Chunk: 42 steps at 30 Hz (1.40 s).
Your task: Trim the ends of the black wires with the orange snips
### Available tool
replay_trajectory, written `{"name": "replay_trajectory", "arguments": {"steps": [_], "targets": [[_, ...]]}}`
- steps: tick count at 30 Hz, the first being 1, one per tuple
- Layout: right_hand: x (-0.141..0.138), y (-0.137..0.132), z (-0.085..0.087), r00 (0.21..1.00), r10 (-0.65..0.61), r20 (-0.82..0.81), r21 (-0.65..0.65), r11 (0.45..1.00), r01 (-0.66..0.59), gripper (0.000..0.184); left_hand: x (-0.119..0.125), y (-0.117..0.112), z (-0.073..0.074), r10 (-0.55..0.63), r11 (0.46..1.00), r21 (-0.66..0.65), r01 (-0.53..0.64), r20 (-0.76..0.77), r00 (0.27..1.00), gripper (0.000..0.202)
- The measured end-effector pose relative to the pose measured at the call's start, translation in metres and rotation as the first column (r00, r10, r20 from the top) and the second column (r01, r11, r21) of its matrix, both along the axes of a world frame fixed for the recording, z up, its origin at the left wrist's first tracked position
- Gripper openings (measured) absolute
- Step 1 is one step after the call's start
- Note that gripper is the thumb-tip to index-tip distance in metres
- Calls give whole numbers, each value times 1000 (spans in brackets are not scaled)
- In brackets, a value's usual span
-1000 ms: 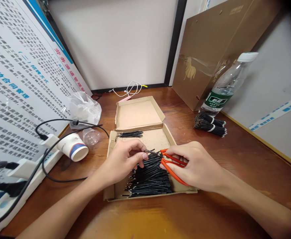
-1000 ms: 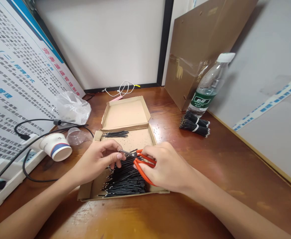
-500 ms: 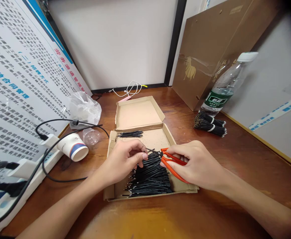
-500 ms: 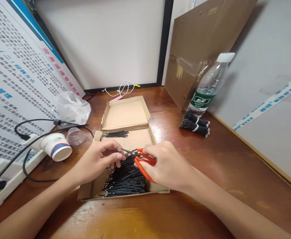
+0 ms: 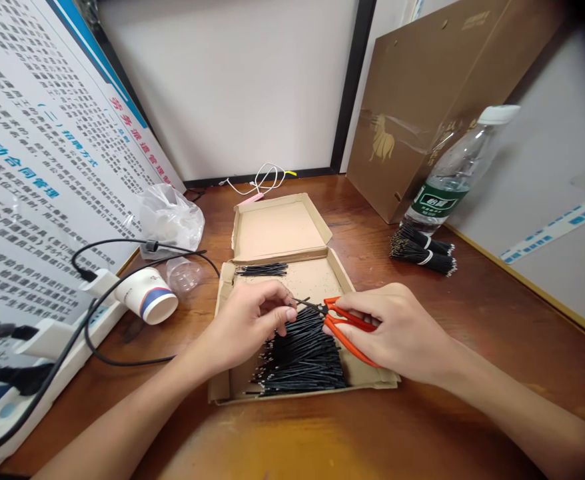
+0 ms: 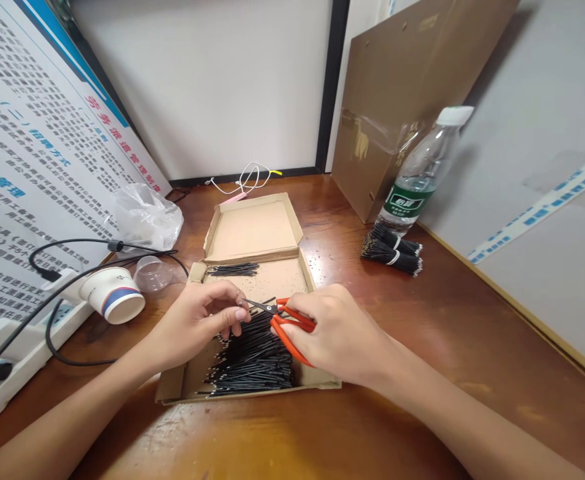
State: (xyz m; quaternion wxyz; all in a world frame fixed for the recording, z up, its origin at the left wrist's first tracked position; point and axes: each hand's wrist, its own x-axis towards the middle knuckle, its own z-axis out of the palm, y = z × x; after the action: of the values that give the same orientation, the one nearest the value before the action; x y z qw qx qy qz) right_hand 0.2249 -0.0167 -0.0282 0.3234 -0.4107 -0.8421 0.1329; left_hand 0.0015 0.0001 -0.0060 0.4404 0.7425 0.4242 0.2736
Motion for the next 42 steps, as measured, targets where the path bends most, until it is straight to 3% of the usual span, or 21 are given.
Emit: {"name": "replay_trajectory", "arguments": {"steps": [8, 18, 27, 33, 42], "targets": [[-1, -1, 4, 1000, 13, 3, -42, 999, -13, 20, 0, -1, 1, 5, 1000, -6, -5, -4, 1000, 8], [-1, 1, -1, 1000, 14, 14, 21, 1000, -15, 23, 0, 0, 2, 7, 1000, -20, -7, -9, 1000, 8], [-2, -1, 2, 1000, 22, -7, -54, 998, -22, 19, 1, -1, 3, -1, 1000, -25, 1, -22, 1000, 10], [-1, 1, 0, 1000, 2, 21, 36, 999, -2, 21, 0, 0, 4, 4, 1000, -24, -5, -32, 999, 10], [-1, 1, -2, 999, -46, -15, 64, 997, 47, 18, 1, -2, 8, 13, 998, -66, -14, -29, 999, 11]]}}
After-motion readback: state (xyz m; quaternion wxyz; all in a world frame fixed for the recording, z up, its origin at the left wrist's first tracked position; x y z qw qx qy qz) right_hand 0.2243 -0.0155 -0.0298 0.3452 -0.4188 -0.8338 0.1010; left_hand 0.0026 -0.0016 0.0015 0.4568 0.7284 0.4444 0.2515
